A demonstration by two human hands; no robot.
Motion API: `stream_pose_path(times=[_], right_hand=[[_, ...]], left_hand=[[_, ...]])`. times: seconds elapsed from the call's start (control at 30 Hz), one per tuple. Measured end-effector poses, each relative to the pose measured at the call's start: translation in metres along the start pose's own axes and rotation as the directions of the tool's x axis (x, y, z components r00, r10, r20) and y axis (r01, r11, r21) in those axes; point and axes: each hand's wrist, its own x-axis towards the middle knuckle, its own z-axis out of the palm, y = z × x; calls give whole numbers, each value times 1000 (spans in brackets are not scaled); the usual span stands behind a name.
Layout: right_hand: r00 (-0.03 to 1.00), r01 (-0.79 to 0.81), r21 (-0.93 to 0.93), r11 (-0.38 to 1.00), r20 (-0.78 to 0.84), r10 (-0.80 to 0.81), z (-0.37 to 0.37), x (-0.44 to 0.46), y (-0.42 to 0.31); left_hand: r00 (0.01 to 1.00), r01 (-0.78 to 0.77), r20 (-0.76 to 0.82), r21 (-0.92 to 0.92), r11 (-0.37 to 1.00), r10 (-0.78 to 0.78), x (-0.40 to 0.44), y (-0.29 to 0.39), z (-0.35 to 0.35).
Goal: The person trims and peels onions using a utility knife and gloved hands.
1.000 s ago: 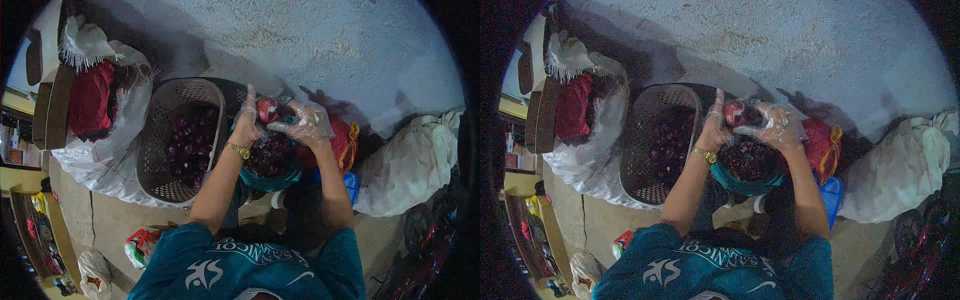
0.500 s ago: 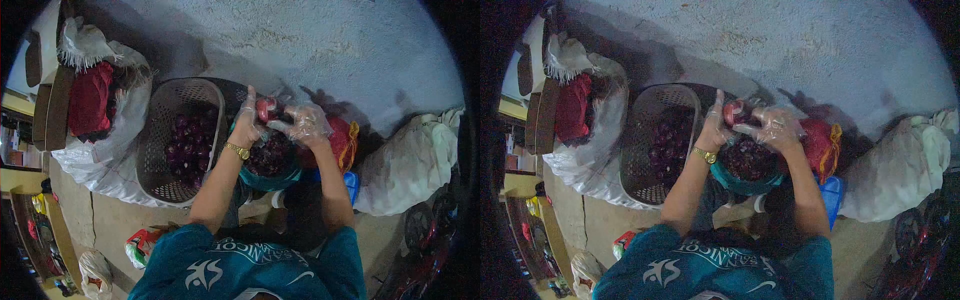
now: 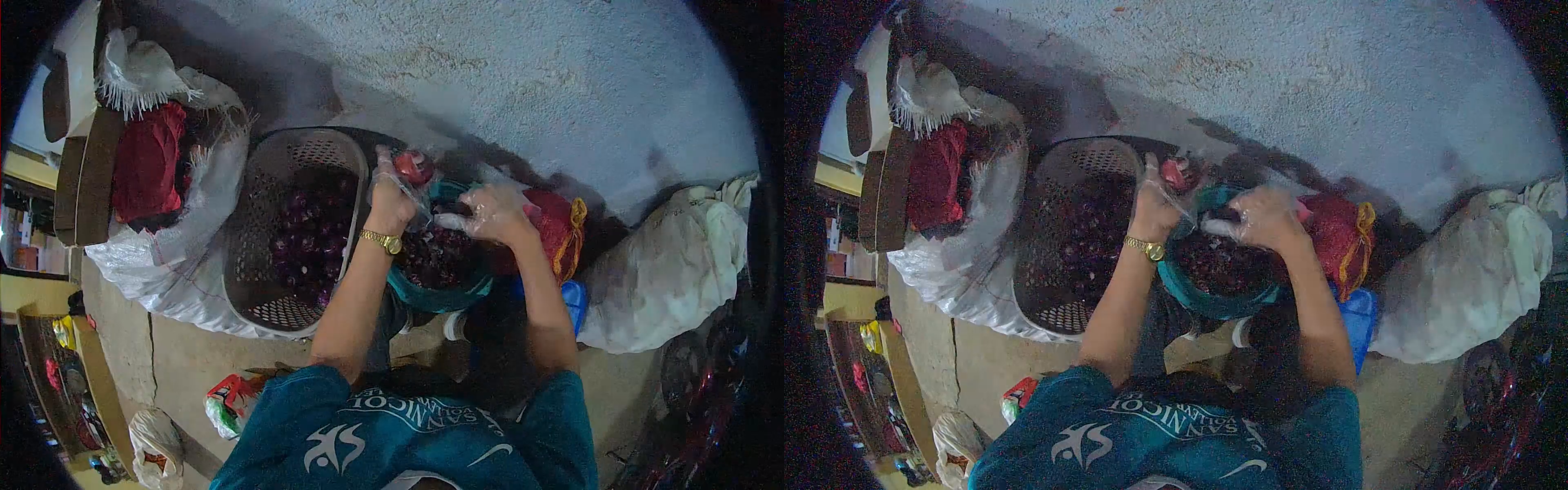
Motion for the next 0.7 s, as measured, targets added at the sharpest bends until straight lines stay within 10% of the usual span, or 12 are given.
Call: stream_pose_path(times=[0.37, 0.7], right_hand=[[914, -123, 66, 990, -381, 139, 8, 7, 9], [895, -207, 139, 968, -372, 245, 0, 11, 2]], left_hand=[[997, 75, -11, -82, 994, -76, 4, 0, 5], [982, 128, 135, 22, 992, -129, 1, -12, 7]])
